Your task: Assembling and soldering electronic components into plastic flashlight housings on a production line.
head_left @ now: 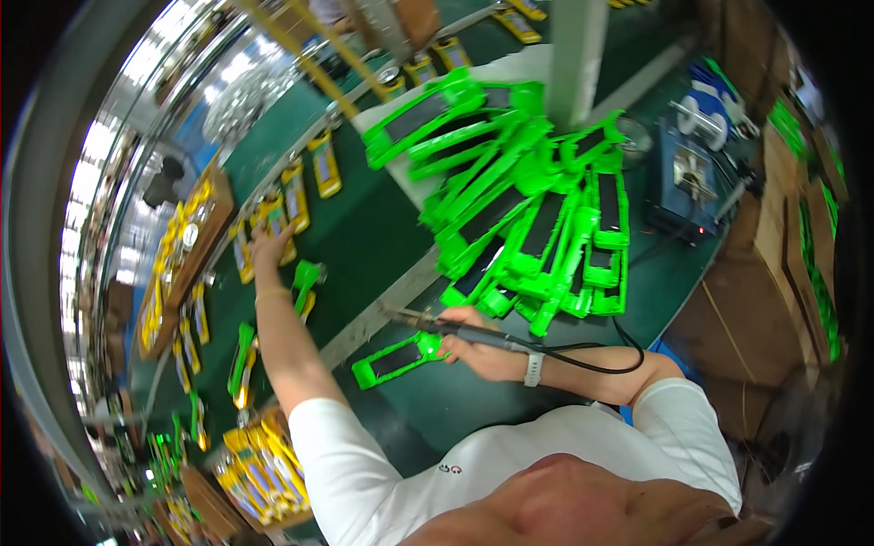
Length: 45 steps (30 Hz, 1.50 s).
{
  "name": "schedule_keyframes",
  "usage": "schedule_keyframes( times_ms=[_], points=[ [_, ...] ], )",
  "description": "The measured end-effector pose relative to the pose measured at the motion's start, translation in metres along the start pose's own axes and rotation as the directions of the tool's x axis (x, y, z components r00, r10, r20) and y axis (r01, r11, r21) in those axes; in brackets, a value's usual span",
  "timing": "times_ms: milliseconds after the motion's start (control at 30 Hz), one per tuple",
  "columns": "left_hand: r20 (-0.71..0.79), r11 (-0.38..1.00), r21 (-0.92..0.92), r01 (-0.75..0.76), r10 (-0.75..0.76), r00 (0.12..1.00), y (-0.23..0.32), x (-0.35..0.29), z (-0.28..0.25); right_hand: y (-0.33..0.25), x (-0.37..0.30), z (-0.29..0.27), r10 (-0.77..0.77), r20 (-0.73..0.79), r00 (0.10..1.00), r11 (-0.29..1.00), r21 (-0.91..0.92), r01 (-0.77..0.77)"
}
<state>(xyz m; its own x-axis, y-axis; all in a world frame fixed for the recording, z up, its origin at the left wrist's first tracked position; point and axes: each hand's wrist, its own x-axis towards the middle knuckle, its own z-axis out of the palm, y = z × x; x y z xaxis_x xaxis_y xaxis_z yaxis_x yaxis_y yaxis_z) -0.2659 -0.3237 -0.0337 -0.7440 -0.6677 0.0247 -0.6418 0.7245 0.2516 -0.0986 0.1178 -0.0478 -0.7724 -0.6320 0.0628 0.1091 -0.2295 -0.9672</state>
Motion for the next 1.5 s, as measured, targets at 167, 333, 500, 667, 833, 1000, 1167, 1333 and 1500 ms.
schedule_keyframes(
  times_ms=[167, 333, 500, 667, 833, 1000, 1167, 1333, 1500],
  points=[
    [-0.017, 0.998, -0.035, -0.051, 0.050, 0.999, 0.018, -0.013, -0.011, -0.006, -0.001, -0.003, -0.070, -0.083, 0.994, 0.996, -0.064, 0.065],
    [0.026, 0.996, -0.087, 0.006, -0.004, 1.000, 0.019, -0.005, -0.004, -0.016, 0.002, -0.007, -0.042, -0.049, 0.998, 0.992, -0.121, 0.036],
    [-0.032, 0.998, 0.038, -0.041, 0.042, 0.999, 0.027, -0.010, -0.010, -0.015, 0.000, -0.007, -0.044, -0.039, 0.998, 0.992, -0.121, 0.039],
    [-0.220, 0.998, -0.004, -0.062, 0.060, 0.974, 0.022, -0.022, -0.009, -0.009, -0.002, -0.003, -0.032, -0.043, 0.999, 0.997, -0.066, 0.029],
    [-0.312, 0.918, -0.043, -0.394, 0.362, 0.878, -0.019, -0.033, -0.067, -0.003, -0.002, 0.006, 0.041, 0.009, 0.999, 0.999, 0.019, -0.041],
    [-0.414, 0.855, -0.057, -0.516, 0.450, 0.791, -0.035, -0.133, -0.166, -0.008, -0.001, -0.003, 0.019, -0.104, 0.994, 0.991, -0.127, -0.032],
    [-0.293, 0.961, -0.052, -0.271, 0.245, 0.924, -0.160, -0.273, -0.224, -0.004, 0.007, 0.000, -0.042, -0.107, 0.993, 0.999, -0.008, 0.041],
    [-0.187, 0.996, -0.068, -0.065, 0.051, 0.981, -0.242, -0.389, -0.207, -0.004, 0.004, 0.005, -0.068, -0.085, 0.994, 0.997, -0.043, 0.064],
    [-0.220, 0.979, -0.175, -0.105, 0.065, 0.973, -0.239, -0.416, -0.176, -0.001, -0.003, 0.003, -0.080, -0.075, 0.994, 0.995, -0.070, 0.075]
  ],
)
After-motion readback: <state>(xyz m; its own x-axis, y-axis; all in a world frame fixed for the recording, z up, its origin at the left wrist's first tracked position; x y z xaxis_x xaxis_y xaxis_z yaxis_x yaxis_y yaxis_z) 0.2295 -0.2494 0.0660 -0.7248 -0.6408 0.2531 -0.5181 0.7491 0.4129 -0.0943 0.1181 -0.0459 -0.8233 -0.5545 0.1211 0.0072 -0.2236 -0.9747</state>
